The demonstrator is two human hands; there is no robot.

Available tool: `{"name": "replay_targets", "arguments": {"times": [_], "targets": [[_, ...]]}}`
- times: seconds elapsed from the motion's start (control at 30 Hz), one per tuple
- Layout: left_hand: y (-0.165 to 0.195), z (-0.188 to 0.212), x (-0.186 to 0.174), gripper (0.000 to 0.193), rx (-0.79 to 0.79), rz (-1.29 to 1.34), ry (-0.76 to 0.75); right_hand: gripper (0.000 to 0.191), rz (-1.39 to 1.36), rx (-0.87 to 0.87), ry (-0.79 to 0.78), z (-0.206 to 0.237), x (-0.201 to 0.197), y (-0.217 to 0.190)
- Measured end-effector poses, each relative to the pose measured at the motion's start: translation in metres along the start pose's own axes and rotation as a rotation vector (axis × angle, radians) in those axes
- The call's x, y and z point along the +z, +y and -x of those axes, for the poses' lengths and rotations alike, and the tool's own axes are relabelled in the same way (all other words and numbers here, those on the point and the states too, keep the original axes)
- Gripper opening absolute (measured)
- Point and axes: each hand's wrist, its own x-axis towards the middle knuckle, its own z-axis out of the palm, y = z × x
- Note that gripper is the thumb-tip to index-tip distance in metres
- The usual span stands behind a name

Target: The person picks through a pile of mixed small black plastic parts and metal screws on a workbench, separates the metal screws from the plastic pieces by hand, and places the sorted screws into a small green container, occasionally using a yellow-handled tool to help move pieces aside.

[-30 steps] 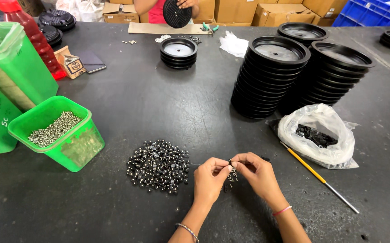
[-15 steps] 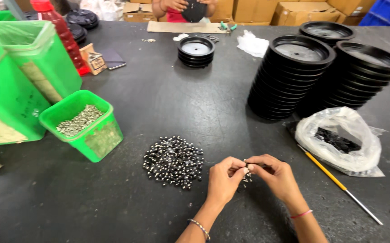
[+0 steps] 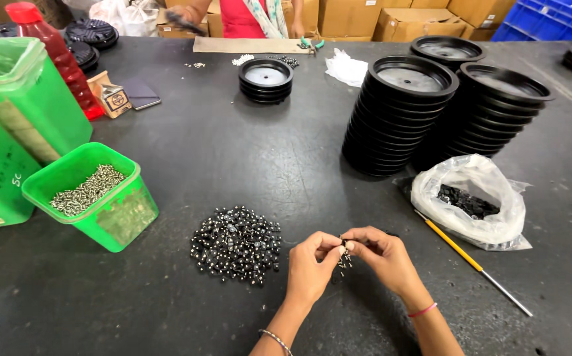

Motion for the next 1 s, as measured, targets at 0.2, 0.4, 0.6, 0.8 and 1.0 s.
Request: {"name": "replay_targets", "arguments": {"times": [0.2, 0.4, 0.6, 0.8, 1.0], "targets": [[0.006, 0.003, 0.006, 0.008, 0.01, -0.029, 0.0, 0.021, -0.066, 0.04, 0.012, 0.003, -0.001, -0.007], [0.011, 0.002, 0.009, 0.01, 0.032, -0.097, 0.006, 0.019, 0.019, 0.025, 0.042, 0.006, 0.001, -0.015], [0.019, -0.002, -0.046, 0.014, 0.045, -0.541, 0.188, 0.023, 0.231, -0.02, 0.326, 0.006, -0.037, -0.016], [0.019, 0.002, -0.114, 0.016, -0.179, -1.024, 0.299, 0.016, 0.663, -0.043, 0.442, -0.002, -0.05, -0.01], [0.013, -0.01, -0.108, 0.019, -0.024, -0.96, 0.309, 0.016, 0.887, -0.129, 0.406, -0.015, -0.023, -0.008]]}}
